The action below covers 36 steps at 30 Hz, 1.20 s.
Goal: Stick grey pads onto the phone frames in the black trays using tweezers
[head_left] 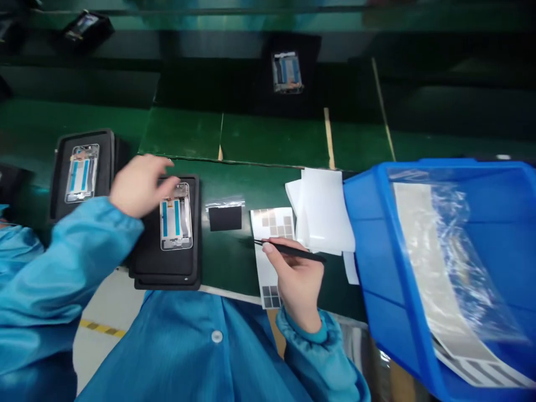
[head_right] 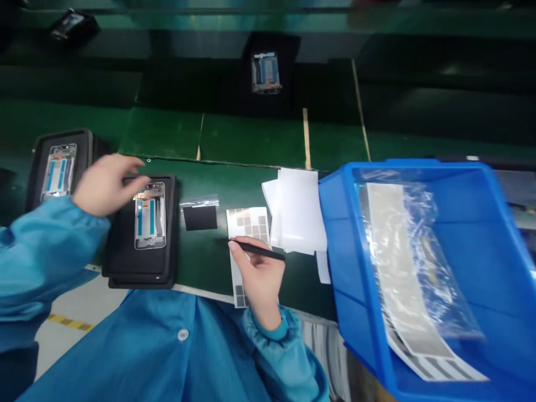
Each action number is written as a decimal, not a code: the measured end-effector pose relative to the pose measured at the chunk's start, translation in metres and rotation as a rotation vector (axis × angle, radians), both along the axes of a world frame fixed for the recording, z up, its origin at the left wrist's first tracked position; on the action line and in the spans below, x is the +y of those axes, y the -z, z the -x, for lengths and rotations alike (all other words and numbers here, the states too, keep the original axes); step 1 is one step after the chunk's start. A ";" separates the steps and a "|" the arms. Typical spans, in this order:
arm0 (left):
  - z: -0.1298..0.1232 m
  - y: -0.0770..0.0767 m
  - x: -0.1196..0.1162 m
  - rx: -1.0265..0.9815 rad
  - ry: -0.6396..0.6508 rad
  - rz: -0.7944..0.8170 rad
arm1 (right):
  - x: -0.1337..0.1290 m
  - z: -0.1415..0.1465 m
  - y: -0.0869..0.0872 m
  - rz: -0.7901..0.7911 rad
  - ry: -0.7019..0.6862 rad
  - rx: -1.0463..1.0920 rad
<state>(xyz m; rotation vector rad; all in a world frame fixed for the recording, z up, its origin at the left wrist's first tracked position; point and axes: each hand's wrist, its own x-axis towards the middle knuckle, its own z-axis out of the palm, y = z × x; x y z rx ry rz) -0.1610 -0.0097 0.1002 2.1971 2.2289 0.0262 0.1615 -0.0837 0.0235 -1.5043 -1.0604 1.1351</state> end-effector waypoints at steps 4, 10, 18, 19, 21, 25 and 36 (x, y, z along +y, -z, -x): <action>-0.073 0.032 0.008 -0.098 0.323 0.141 | 0.003 -0.003 -0.009 -0.020 -0.026 0.019; -0.072 0.046 0.012 -0.165 0.304 0.257 | 0.009 -0.003 -0.018 -0.049 -0.082 0.054; -0.081 0.037 -0.013 -0.277 0.338 0.099 | 0.032 0.018 -0.017 -0.160 -0.203 0.144; -0.083 0.034 -0.017 -0.274 0.345 0.082 | 0.033 0.022 -0.017 -0.171 -0.215 0.154; -0.085 0.030 -0.022 -0.262 0.357 0.063 | 0.036 0.028 -0.017 -0.197 -0.232 0.159; -0.088 0.023 -0.027 -0.212 0.385 0.067 | 0.037 0.037 -0.018 -0.286 -0.244 0.086; -0.086 0.023 -0.030 -0.182 0.422 0.027 | 0.037 0.043 -0.017 -0.280 -0.233 0.016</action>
